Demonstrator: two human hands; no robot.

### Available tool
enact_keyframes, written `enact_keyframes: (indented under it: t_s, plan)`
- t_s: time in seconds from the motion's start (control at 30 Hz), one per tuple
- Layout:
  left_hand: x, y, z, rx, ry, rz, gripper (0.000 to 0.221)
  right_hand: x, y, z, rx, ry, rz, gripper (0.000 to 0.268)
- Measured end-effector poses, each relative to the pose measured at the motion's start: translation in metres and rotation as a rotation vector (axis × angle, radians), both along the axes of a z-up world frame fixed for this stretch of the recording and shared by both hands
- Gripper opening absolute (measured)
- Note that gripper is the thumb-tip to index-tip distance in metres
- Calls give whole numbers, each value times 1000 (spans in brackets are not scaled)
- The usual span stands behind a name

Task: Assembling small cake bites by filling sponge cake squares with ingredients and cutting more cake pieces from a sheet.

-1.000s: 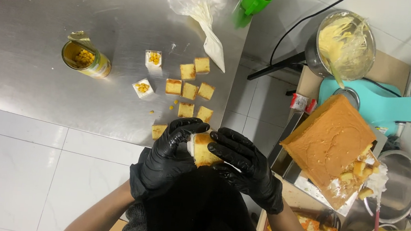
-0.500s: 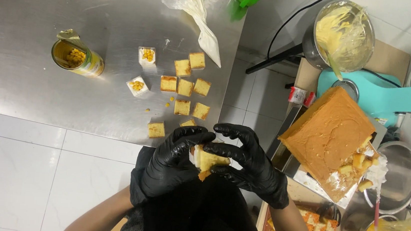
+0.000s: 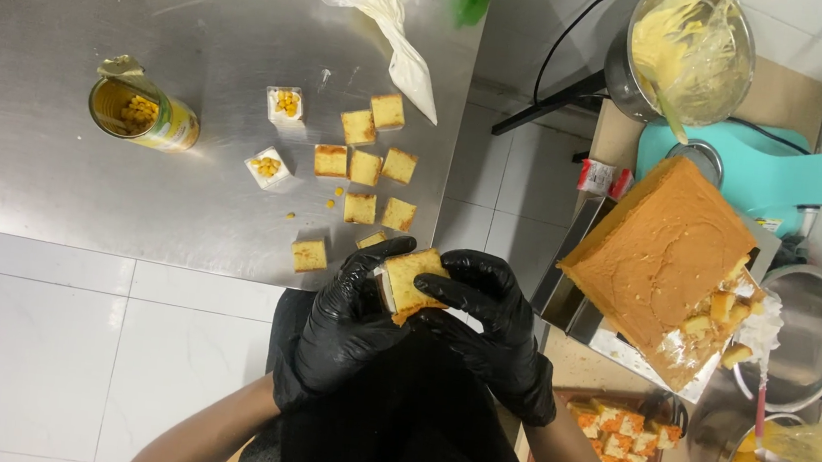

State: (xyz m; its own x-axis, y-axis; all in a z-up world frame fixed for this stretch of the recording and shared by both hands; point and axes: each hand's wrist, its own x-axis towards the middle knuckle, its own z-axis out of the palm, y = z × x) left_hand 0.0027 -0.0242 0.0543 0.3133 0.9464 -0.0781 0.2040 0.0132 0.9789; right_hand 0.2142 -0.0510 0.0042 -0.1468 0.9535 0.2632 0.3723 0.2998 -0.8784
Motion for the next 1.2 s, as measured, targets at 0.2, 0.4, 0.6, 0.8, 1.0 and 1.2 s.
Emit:
enact_keyframes:
  t_s: [0.2, 0.4, 0.6, 0.8, 1.0, 1.2]
  plan:
    - [-3, 1, 7, 15, 176, -59, 71, 4, 8, 16, -155, 179, -29, 35]
    - [-3, 0, 6, 63, 144, -82, 79, -3, 10, 29, -227, 194, -19, 29]
    - [-7, 1, 5, 32, 194, -92, 67, 5, 12, -2, -236, 221, 64, 36]
    - [-13, -3, 5, 62, 136, -21, 60, -4, 11, 42, -207, -20, 199, 44]
    - [-6, -4, 4, -278, -112, 231, 46, -18, 3, 33, -5, -46, -55, 47]
    - [14, 10, 36, 115, 151, 246, 24, -22, -6, 27, -15, -29, -138, 42]
